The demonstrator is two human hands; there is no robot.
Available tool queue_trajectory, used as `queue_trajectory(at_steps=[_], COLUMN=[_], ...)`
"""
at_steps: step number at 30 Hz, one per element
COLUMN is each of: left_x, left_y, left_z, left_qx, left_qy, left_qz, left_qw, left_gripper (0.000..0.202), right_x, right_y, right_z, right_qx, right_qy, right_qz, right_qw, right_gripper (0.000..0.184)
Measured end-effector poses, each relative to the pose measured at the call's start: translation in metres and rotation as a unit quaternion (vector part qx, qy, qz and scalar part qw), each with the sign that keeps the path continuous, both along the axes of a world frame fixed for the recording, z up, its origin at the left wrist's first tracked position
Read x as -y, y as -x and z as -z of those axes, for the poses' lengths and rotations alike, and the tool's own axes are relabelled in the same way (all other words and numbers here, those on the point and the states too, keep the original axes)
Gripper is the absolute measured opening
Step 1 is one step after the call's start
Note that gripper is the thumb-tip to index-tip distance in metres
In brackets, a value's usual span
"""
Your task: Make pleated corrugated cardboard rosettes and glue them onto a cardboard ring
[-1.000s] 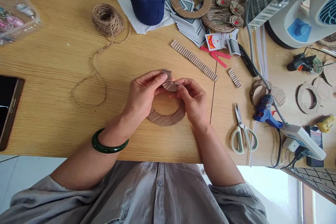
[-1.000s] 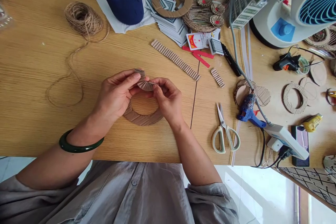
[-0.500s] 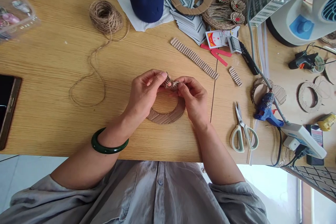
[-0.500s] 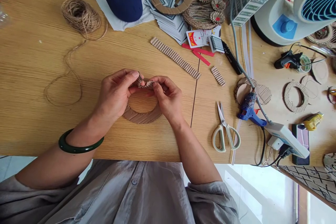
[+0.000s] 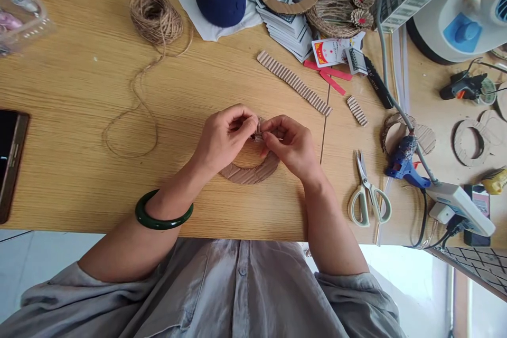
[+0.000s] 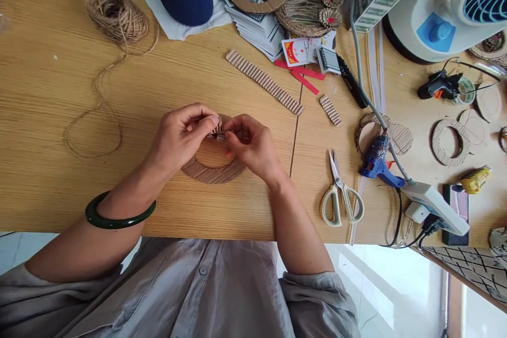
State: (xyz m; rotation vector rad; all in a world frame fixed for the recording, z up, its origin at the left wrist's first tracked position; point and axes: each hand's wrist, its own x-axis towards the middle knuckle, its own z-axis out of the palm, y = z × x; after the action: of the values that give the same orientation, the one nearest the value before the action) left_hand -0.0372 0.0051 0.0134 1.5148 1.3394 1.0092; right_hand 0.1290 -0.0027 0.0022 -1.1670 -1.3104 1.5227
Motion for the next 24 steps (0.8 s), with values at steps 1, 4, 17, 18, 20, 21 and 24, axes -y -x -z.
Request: queue_trajectory(at_steps=[1,4,17,18,20,21,24], left_x=[0.000,-0.001,-0.002,-0.002,-0.001,-0.001,-0.002], left_y=[0.000,0.002,0.010,0.010,0.009,0.009,0.011], left_z=[0.001,0.002,0.000,0.001,0.002,0.003,0.005], left_qx=[0.002,0.028,0.009,0.010,0.014,0.016,0.001], left_qy=[-0.001,0.016,0.047,0.052,0.060,0.061,0.050], left_qz=[0.009,0.029,0.103,0.102,0.101,0.102,0.124], left_qw=[1.000,0.999,0.994,0.993,0.993,0.993,0.991], left_gripper=[0.016,0.016,0.019,0.019,0.017,0.016,0.016], right_x=[0.000,0.000,-0.004,-0.004,-0.005,-0.005,-0.005], right_y=[0.000,-0.001,-0.015,-0.016,-0.016,-0.017,-0.019], right_z=[0.000,-0.001,-0.006,-0.006,-0.006,-0.005,-0.004], right_qx=[0.000,-0.016,-0.039,-0.042,-0.045,-0.045,-0.043], right_qy=[0.000,0.007,0.036,0.037,0.039,0.039,0.040], right_qz=[0.002,0.011,-0.090,-0.094,-0.102,-0.105,-0.116], right_qw=[1.000,1.000,0.995,0.994,0.993,0.993,0.991], right_gripper=[0.011,0.014,0.031,0.032,0.034,0.034,0.036])
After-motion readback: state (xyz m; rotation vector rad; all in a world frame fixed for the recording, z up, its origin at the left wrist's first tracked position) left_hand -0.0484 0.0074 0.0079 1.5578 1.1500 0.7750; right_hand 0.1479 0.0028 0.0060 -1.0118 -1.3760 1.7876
